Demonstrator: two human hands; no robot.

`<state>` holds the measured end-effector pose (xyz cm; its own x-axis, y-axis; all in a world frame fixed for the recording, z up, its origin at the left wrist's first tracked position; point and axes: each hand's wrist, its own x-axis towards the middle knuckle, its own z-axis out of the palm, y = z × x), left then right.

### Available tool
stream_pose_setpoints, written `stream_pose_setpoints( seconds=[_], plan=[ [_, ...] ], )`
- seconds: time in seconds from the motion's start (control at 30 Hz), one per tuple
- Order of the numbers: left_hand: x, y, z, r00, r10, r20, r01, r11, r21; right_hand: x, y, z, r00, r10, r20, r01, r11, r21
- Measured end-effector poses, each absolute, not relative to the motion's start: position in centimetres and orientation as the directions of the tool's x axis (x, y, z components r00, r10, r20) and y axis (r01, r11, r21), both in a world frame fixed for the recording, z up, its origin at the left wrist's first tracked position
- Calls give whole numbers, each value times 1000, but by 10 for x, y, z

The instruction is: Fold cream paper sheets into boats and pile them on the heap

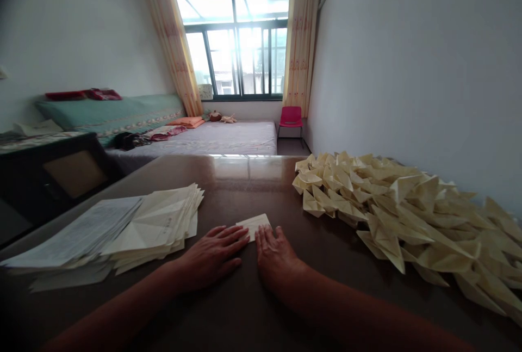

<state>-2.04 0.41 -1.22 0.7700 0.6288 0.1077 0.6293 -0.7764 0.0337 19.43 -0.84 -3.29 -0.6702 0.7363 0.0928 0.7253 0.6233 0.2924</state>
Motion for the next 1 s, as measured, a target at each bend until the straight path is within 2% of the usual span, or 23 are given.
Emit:
stream_pose_setpoints(
  seconds=[0.23,0.33,0.6,0.73,0.87,1.0],
  plan=[
    [-22,4,-13,769,632,101,634,-773,7,195,-9,-33,-591,803,69,746,513,424],
    [-23,5,-15,771,628,110,630,-776,12,198,-10,-26,-559,828,39,752,487,444],
    [-21,6,-16,762,638,107,641,-767,6,198,-8,10,-559,828,-36,785,543,299],
    [-16,4,-17,747,649,140,654,-756,14,203,1,11,-595,802,52,784,565,255],
    [-19,12,-22,676,695,244,683,-715,145,211,14,0,-687,720,95,715,647,265],
    [-25,24,-23,453,815,362,749,-568,341,216,24,-5,-752,657,57,644,714,275]
  ],
)
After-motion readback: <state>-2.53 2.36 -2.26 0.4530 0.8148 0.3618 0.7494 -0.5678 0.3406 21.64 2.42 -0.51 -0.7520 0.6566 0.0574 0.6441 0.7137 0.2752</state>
